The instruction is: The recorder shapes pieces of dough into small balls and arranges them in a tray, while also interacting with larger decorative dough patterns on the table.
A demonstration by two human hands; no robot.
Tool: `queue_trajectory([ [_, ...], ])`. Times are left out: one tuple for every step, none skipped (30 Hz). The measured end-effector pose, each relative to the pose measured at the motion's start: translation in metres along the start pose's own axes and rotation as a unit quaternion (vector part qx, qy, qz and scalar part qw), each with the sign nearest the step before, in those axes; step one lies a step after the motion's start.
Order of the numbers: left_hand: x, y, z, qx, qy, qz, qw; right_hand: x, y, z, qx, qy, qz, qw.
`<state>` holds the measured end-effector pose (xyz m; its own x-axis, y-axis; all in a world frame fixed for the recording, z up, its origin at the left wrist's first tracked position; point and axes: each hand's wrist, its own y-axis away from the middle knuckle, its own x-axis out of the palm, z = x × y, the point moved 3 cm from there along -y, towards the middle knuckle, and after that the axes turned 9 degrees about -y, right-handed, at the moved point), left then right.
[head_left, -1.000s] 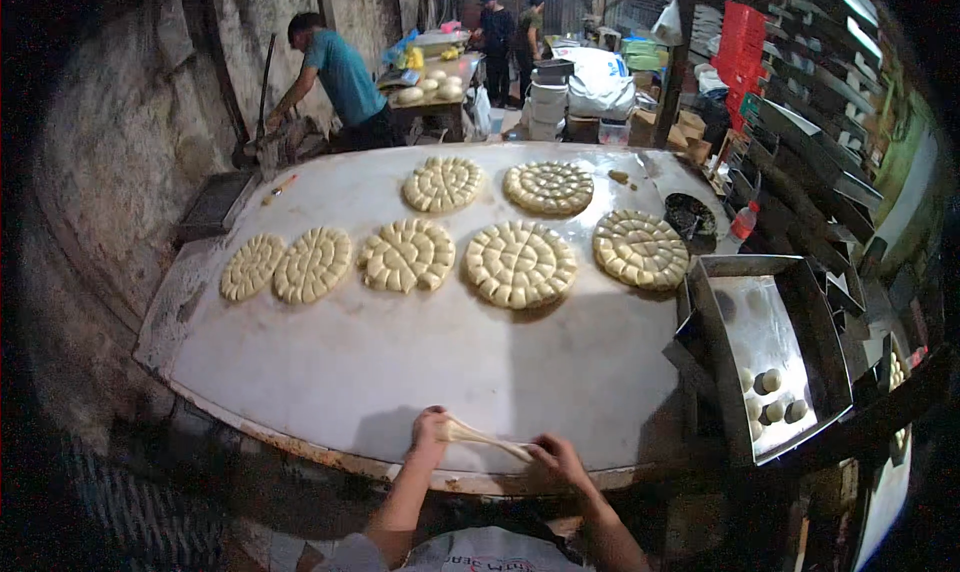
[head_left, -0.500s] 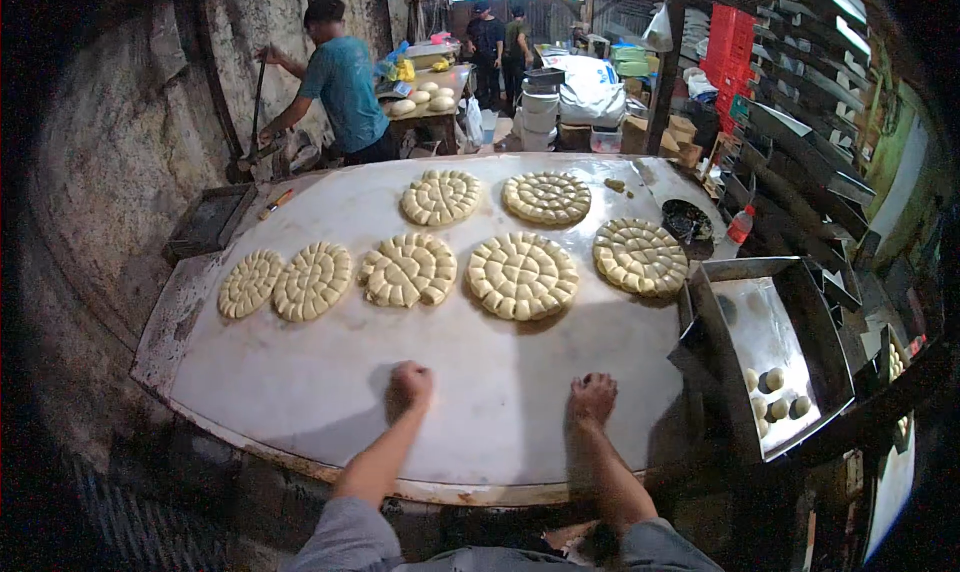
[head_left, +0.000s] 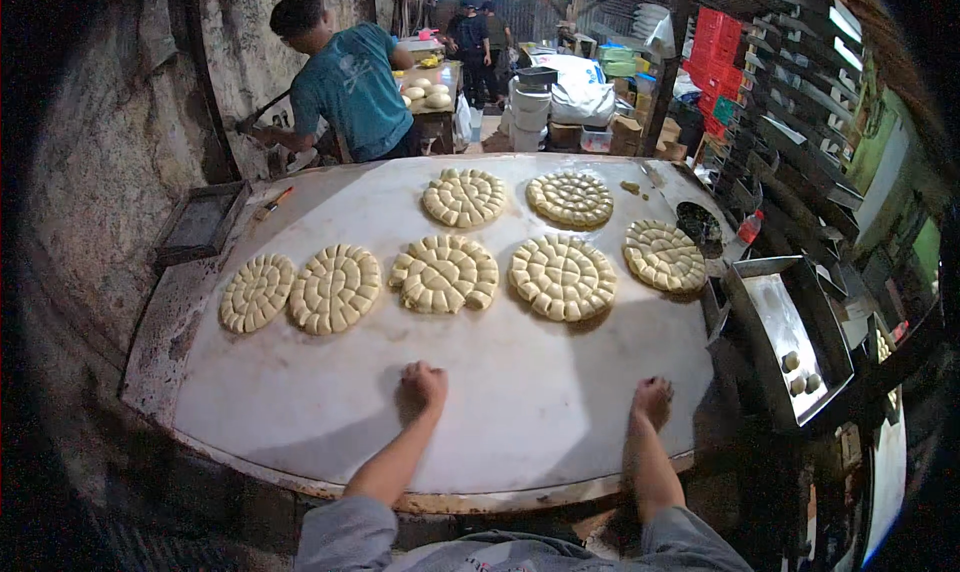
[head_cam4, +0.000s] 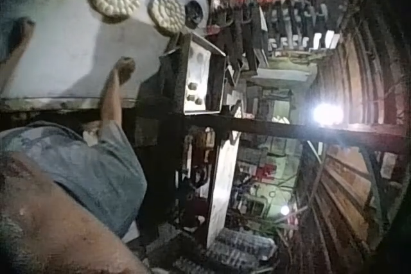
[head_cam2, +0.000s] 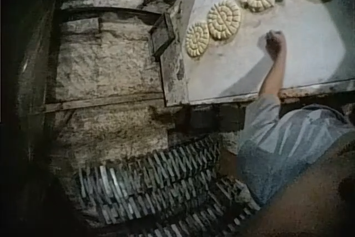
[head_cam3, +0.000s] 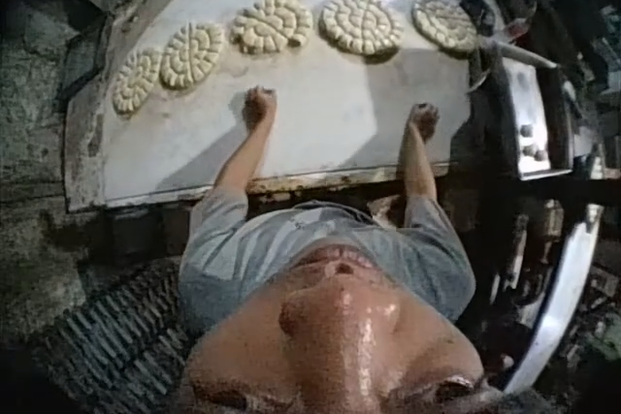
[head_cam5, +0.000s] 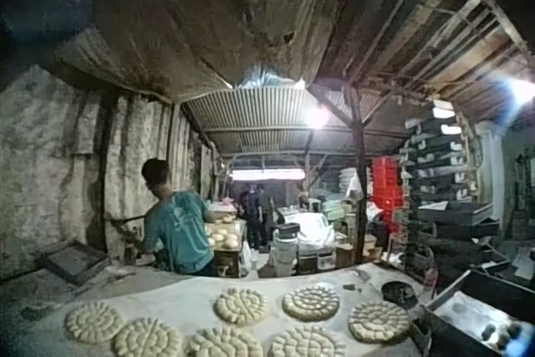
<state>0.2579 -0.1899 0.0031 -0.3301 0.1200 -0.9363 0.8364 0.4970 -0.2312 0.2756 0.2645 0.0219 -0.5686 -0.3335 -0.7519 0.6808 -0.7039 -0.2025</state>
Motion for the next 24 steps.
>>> queue_trajectory([
  [0.008, 0.001, -0.010, -0.008, 0.001, 0.036, 0.999, 0.018, 0.010, 0.013, -0.019, -0.002, 0.003, 1.000],
  [0.016, 0.017, -0.050, 0.075, 0.057, 0.012, 0.996, 0.057, -0.016, -0.050, -0.006, 0.008, -0.029, 1.000],
  [0.024, 0.039, -0.089, 0.164, 0.124, -0.008, 0.979, 0.083, -0.045, -0.131, -0.143, 0.306, 0.008, 0.941],
  [0.017, 0.049, -0.042, 0.181, 0.095, 0.002, 0.979, 0.098, 0.026, -0.083, -0.170, 0.286, 0.041, 0.942],
  [-0.002, 0.068, -0.013, 0.208, 0.088, 0.015, 0.974, 0.065, 0.058, -0.023, -0.171, -0.048, 0.129, 0.976],
  [-0.012, 0.083, -0.001, 0.255, 0.104, 0.007, 0.961, 0.032, 0.075, -0.014, -0.186, -0.163, 0.124, 0.961],
  [-0.020, 0.095, 0.016, 0.304, 0.119, 0.001, 0.945, 0.013, 0.090, -0.023, -0.195, -0.274, 0.117, 0.934],
  [-0.035, 0.098, 0.029, 0.297, 0.121, -0.006, 0.947, 0.001, 0.084, -0.049, -0.193, -0.271, 0.107, 0.937],
  [-0.047, 0.097, 0.049, 0.285, 0.118, -0.015, 0.951, -0.008, 0.074, -0.077, -0.293, -0.127, 0.133, 0.938],
  [-0.011, 0.080, 0.071, 0.238, 0.097, -0.133, 0.957, -0.005, 0.068, -0.100, -0.382, 0.021, 0.158, 0.910],
  [0.017, 0.071, 0.104, 0.178, 0.060, -0.251, 0.950, -0.005, 0.062, -0.090, -0.315, 0.103, 0.057, 0.942],
  [0.010, 0.052, 0.099, 0.120, 0.042, -0.144, 0.981, -0.032, 0.049, -0.068, -0.269, 0.111, 0.057, 0.955],
  [0.006, 0.029, 0.088, 0.059, 0.019, -0.037, 0.997, -0.034, 0.037, -0.061, -0.214, 0.099, 0.032, 0.971],
  [0.002, 0.021, 0.073, 0.066, 0.025, -0.037, 0.997, -0.037, 0.028, -0.058, -0.157, 0.086, 0.002, 0.984],
  [0.002, 0.018, 0.064, 0.072, 0.028, -0.039, 0.996, -0.030, 0.023, -0.049, -0.099, 0.055, 0.014, 0.993],
  [-0.002, 0.022, 0.053, 0.082, 0.025, -0.035, 0.996, -0.022, 0.016, -0.047, -0.040, 0.027, 0.021, 0.999],
  [-0.007, 0.028, 0.039, 0.108, -0.003, 0.008, 0.994, -0.013, 0.010, -0.050, -0.044, 0.094, 0.067, 0.992],
  [-0.013, 0.034, 0.034, 0.125, -0.037, 0.045, 0.990, -0.017, 0.022, -0.028, -0.079, 0.097, 0.108, 0.986],
  [-0.017, 0.039, 0.041, 0.125, -0.042, 0.039, 0.991, -0.023, 0.033, -0.007, -0.115, 0.098, 0.144, 0.978],
  [-0.015, 0.047, 0.049, 0.157, -0.043, 0.068, 0.984, -0.011, 0.033, -0.022, -0.177, 0.101, 0.158, 0.966],
  [-0.014, 0.053, 0.050, 0.186, -0.049, 0.099, 0.976, 0.002, 0.040, -0.040, -0.240, 0.104, 0.175, 0.949],
  [-0.020, 0.058, 0.042, 0.190, -0.051, 0.099, 0.975, 0.007, 0.048, -0.059, -0.095, -0.111, 0.276, 0.950],
  [-0.021, 0.065, 0.023, 0.155, -0.009, 0.230, 0.961, 0.008, 0.056, -0.078, 0.063, -0.316, 0.348, 0.881],
  [-0.021, 0.077, -0.001, 0.116, 0.028, 0.359, 0.926, 0.001, 0.062, -0.082, -0.097, -0.216, 0.395, 0.888],
])
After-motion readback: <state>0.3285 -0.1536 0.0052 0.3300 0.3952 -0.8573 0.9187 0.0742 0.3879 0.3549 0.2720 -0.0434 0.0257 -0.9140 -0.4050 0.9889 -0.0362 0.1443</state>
